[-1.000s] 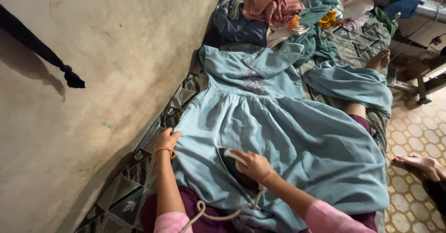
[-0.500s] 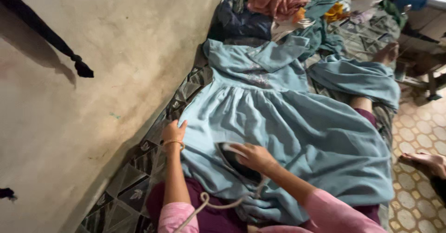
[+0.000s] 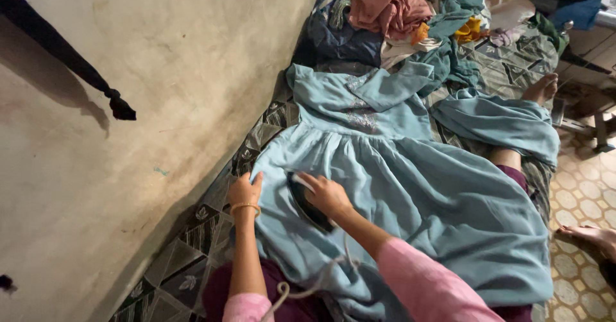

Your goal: The person irons a light blue dress laid out on the floor. They use an electric iron to smooth the fabric, frequently adjusting and repositioning the dress to reach different sections.

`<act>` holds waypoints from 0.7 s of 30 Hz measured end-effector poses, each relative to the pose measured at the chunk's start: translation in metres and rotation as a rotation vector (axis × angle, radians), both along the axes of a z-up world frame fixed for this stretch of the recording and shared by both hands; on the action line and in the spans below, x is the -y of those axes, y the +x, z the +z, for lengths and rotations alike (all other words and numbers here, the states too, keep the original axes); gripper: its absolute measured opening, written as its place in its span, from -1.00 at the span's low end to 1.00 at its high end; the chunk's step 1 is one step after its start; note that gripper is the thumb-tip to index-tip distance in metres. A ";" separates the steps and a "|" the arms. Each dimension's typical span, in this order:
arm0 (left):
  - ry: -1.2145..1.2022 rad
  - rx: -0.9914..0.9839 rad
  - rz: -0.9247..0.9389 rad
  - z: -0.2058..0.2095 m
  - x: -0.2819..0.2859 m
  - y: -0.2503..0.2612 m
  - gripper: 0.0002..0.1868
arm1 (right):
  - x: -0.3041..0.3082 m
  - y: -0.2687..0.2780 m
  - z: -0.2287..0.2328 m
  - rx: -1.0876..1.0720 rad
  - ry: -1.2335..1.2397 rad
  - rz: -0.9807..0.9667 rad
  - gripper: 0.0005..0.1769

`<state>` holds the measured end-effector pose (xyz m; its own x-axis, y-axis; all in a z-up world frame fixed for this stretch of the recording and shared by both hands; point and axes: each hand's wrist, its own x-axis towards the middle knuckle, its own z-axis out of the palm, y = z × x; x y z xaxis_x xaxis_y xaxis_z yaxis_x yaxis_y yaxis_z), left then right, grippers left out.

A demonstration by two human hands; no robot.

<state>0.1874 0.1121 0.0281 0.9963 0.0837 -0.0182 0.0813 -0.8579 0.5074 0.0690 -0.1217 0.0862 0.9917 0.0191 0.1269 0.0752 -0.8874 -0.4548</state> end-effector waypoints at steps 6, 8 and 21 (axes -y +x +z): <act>0.022 0.058 0.055 -0.015 -0.002 0.001 -0.47 | 0.003 0.022 0.001 0.009 -0.001 0.127 -0.36; -0.054 0.177 0.086 -0.017 -0.007 0.002 -0.47 | 0.022 -0.015 0.002 -0.093 -0.038 0.115 -0.35; 0.021 0.099 0.133 0.015 0.002 -0.008 -0.56 | 0.095 -0.138 0.019 -0.122 -0.041 -0.036 -0.40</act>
